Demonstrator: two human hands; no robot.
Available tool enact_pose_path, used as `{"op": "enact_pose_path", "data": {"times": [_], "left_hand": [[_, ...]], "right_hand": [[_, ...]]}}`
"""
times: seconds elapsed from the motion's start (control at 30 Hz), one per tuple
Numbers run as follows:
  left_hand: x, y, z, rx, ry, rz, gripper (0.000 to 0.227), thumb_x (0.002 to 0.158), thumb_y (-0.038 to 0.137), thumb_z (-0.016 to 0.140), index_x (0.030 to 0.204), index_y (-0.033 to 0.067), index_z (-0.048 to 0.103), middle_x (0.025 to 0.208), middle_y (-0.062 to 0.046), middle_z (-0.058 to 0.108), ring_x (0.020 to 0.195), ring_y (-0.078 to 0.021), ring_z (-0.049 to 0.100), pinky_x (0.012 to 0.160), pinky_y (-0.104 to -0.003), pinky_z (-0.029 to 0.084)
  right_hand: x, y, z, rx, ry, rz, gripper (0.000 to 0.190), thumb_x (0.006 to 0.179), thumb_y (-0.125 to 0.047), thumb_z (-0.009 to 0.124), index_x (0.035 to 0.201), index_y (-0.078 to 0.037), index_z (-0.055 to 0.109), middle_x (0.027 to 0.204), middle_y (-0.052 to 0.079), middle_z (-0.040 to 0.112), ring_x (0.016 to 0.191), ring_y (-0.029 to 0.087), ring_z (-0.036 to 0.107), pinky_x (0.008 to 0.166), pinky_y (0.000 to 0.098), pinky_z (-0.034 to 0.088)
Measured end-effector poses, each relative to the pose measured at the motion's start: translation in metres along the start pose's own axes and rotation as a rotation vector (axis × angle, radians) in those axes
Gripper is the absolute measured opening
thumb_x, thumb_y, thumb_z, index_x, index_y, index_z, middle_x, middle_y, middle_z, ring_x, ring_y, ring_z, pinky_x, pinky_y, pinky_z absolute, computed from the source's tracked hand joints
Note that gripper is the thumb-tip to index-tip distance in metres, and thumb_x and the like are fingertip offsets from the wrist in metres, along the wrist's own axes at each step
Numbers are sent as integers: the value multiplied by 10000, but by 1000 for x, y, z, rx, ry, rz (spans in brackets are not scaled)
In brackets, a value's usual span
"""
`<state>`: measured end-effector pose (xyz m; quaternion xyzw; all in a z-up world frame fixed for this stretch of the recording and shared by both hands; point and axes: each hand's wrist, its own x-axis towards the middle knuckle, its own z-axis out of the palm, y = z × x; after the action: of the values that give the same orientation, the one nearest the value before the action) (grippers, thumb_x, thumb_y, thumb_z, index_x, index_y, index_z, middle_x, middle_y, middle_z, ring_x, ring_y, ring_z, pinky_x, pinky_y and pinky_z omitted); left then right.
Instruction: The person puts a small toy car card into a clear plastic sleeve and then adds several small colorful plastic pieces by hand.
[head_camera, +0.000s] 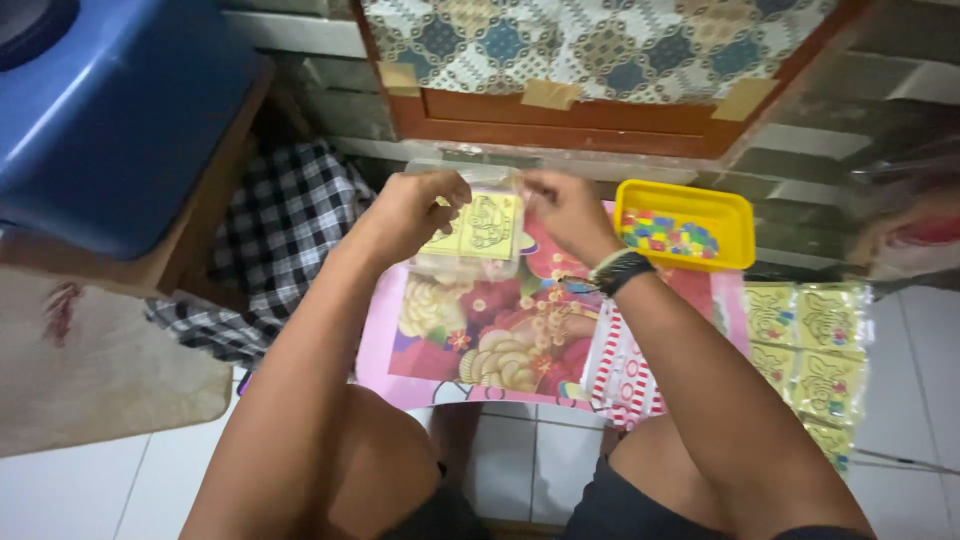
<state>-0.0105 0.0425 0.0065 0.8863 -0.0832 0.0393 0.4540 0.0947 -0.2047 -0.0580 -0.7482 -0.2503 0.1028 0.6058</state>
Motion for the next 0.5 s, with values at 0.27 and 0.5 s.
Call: {"op": "enact_pose_path", "data": {"times": [0.27,0.5], "left_hand": [[-29,-17,-33,92,69,-93,297,887,-88,657,1118,91,709,988,-159,720,710,-244,779,605,-376,620],[-38,4,-43,85,46,-80,301,898,-94,653,1138,80,706,1006,-177,715,748,-278,787,662,-394,629]], "right_hand": [[53,142,101,-1376,-273,-381,236,711,-388,861,856,-213,797,847,39,736,918,282,633,867,468,397],[60,162,120,-1409,-335,-214,221,706,-334,872,878,-207,815,907,89,745,892,324,701,857,509,447]]}}
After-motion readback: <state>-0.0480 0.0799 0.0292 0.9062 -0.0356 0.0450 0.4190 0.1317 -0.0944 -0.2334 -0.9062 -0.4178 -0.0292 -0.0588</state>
